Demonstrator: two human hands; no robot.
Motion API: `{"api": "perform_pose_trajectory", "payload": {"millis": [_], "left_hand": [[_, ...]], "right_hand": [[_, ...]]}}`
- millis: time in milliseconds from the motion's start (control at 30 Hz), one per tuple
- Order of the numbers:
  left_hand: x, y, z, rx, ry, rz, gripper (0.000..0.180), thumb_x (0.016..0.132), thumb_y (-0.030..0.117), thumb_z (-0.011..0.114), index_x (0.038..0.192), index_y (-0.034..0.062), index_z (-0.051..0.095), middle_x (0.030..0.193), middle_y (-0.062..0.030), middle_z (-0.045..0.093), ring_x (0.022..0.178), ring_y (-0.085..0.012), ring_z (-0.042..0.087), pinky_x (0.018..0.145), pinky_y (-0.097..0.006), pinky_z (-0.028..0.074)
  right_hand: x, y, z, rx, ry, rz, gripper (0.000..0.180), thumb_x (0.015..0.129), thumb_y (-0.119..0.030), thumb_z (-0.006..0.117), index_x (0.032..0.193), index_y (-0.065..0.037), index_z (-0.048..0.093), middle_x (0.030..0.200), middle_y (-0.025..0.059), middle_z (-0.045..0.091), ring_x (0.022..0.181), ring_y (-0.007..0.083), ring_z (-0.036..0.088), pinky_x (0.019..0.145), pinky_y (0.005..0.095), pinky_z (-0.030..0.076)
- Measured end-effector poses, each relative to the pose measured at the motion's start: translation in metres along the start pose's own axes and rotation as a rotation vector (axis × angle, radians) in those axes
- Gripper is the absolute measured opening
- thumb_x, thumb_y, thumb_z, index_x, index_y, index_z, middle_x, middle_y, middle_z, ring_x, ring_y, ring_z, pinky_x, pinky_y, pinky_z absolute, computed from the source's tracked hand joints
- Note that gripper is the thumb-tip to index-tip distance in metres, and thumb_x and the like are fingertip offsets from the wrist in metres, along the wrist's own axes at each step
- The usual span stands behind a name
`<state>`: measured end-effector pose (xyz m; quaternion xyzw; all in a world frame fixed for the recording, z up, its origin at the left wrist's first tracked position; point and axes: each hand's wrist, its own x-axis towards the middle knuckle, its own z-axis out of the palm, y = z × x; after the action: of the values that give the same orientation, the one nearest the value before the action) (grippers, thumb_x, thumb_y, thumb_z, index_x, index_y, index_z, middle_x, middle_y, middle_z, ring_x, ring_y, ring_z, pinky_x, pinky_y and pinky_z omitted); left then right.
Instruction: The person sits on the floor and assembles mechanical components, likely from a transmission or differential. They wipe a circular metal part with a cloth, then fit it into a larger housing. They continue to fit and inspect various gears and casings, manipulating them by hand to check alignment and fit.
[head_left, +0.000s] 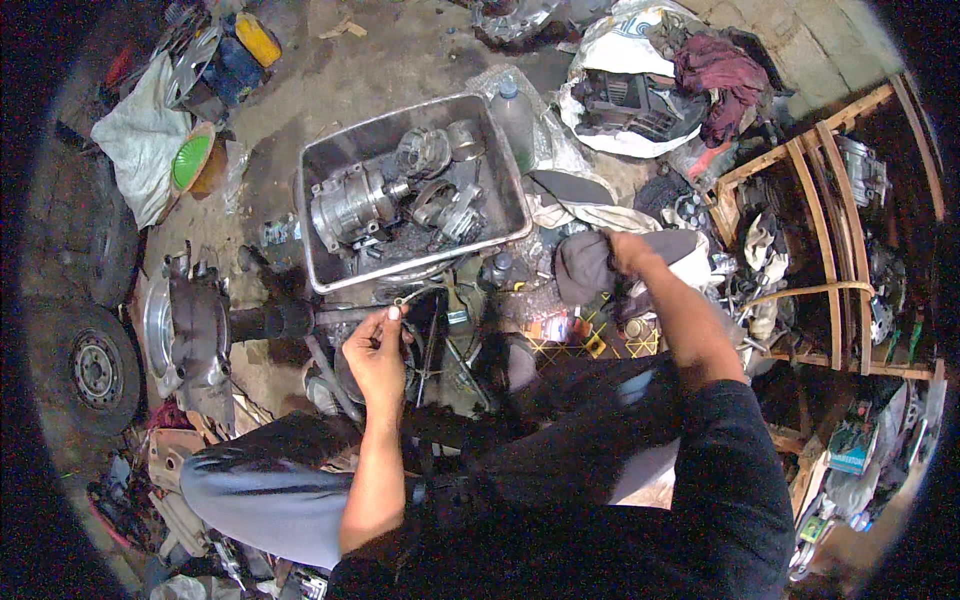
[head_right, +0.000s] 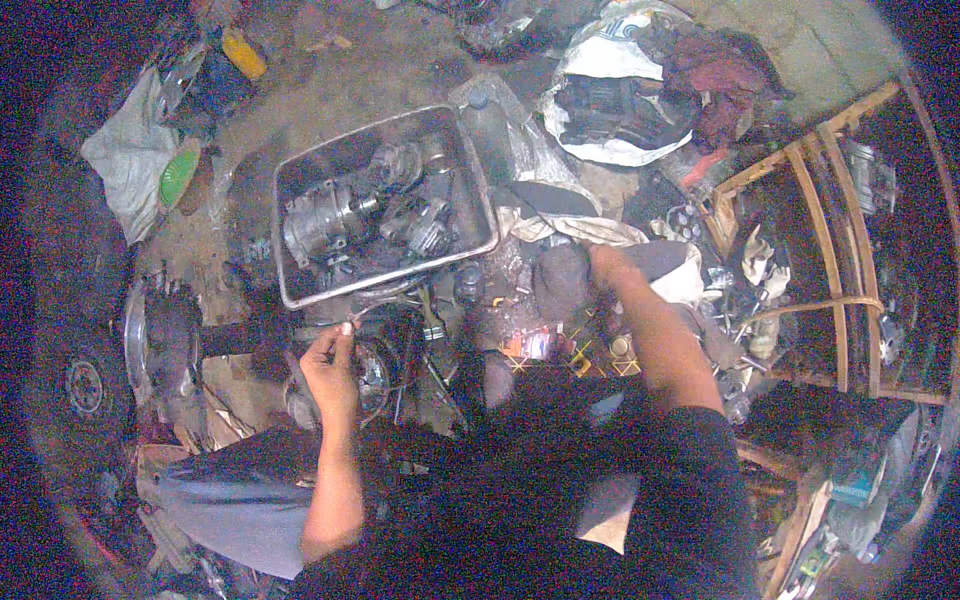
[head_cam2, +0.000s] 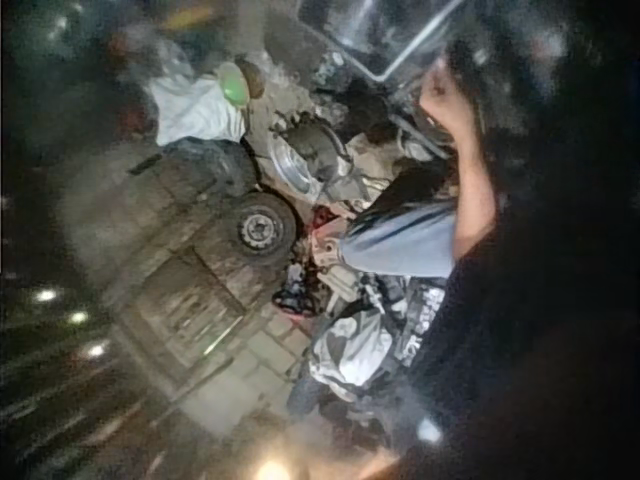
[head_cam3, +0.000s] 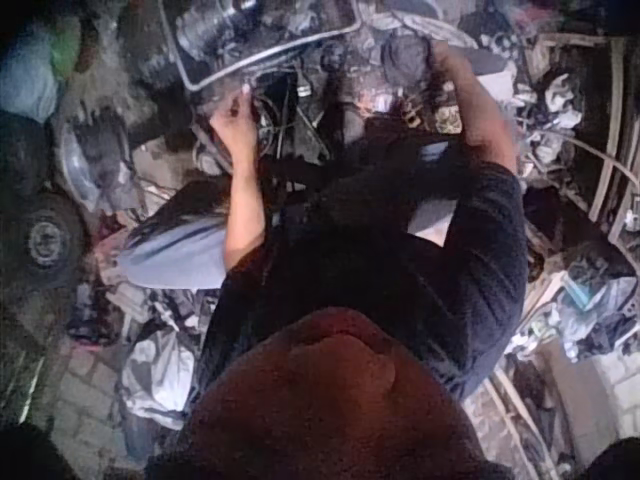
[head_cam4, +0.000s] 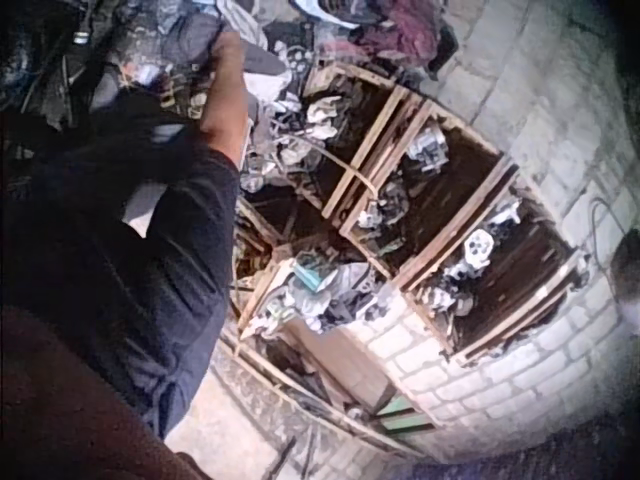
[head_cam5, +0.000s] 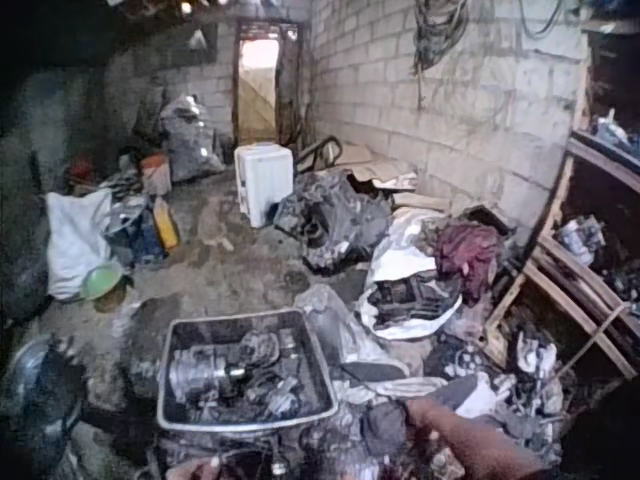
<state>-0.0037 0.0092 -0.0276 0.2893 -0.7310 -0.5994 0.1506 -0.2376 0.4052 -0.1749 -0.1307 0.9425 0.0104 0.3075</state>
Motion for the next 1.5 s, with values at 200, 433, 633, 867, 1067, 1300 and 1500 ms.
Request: {"api": "perform_pose_trajectory", "payload": {"millis": [200,433,633,867,1067,1300,1500], "left_hand": [[0.008,-0.018,0.025,0.065,-0.034,0.044,0.019,0.095,0.017,0.066,0.097,-0.0007,0.074,0.065,0.0038,0.061,0.058,-0.0026,0.046,0.054,-0.021,0.034],[0.009,-0.017,0.044,0.019,-0.132,-0.080,0.019,0.095,0.017,0.066,0.096,0.0002,0.074,0.065,0.0040,0.059,0.057,-0.0037,0.046,0.053,-0.022,0.035],[0.004,-0.017,0.050,0.023,-0.132,-0.059,0.020,0.095,0.021,0.066,0.093,0.0022,0.074,0.067,0.0022,0.061,0.058,-0.0064,0.051,0.054,-0.024,0.039],[0.003,-0.015,0.053,0.051,-0.124,-0.032,0.020,0.095,0.019,0.066,0.094,0.0004,0.074,0.066,0.0032,0.060,0.059,-0.0041,0.048,0.055,-0.022,0.036],[-0.001,-0.013,0.050,0.071,-0.084,-0.079,0.023,0.095,0.021,0.066,0.094,-0.0002,0.074,0.065,0.0020,0.060,0.058,-0.0042,0.049,0.055,-0.021,0.035],[0.002,-0.027,0.072,0.081,-0.114,-0.052,0.019,0.095,0.016,0.065,0.093,-0.0007,0.073,0.066,0.0038,0.060,0.059,-0.0034,0.048,0.056,-0.021,0.035],[0.009,-0.036,0.088,0.064,-0.161,-0.101,0.017,0.095,0.014,0.066,0.090,-0.0005,0.073,0.065,0.0056,0.057,0.059,-0.0028,0.044,0.055,-0.021,0.033]], "right_hand": [[-0.003,0.098,-0.150,0.426,0.815,0.285,0.041,0.079,-0.018,0.053,0.111,0.006,0.062,0.100,0.0327,0.065,0.098,0.0399,0.066,0.086,0.0454,0.051],[-0.042,0.141,-0.205,0.677,1.815,0.011,0.051,0.081,-0.017,0.071,0.125,0.006,0.056,0.124,0.0227,0.062,0.115,0.0366,0.058,0.103,0.0422,0.042],[0.017,0.084,-0.097,0.279,0.951,0.148,0.067,0.081,-0.021,0.071,0.140,-0.005,0.045,0.139,0.0292,0.044,0.127,0.0470,0.045,0.106,0.0471,0.039],[0.056,0.001,0.019,0.155,0.046,0.090,0.062,0.083,-0.027,0.069,0.139,-0.008,0.049,0.124,0.0276,0.060,0.118,0.0394,0.058,0.098,0.0442,0.048],[0.093,-0.009,0.007,0.117,0.041,-0.029,0.080,0.080,-0.011,0.056,0.153,-0.021,0.026,0.151,0.0257,0.034,0.128,0.0453,0.047,0.106,0.0451,0.043],[0.138,0.018,-0.007,0.462,0.516,-0.028,0.084,0.074,-0.007,0.057,0.152,-0.015,0.027,0.130,0.0304,0.053,0.123,0.0456,0.049,0.104,0.0469,0.041],[0.139,0.016,0.008,0.214,0.329,-0.088,0.054,0.081,-0.022,0.063,0.128,-0.001,0.048,0.134,0.0277,0.046,0.125,0.0432,0.046,0.101,0.0477,0.044]]}}
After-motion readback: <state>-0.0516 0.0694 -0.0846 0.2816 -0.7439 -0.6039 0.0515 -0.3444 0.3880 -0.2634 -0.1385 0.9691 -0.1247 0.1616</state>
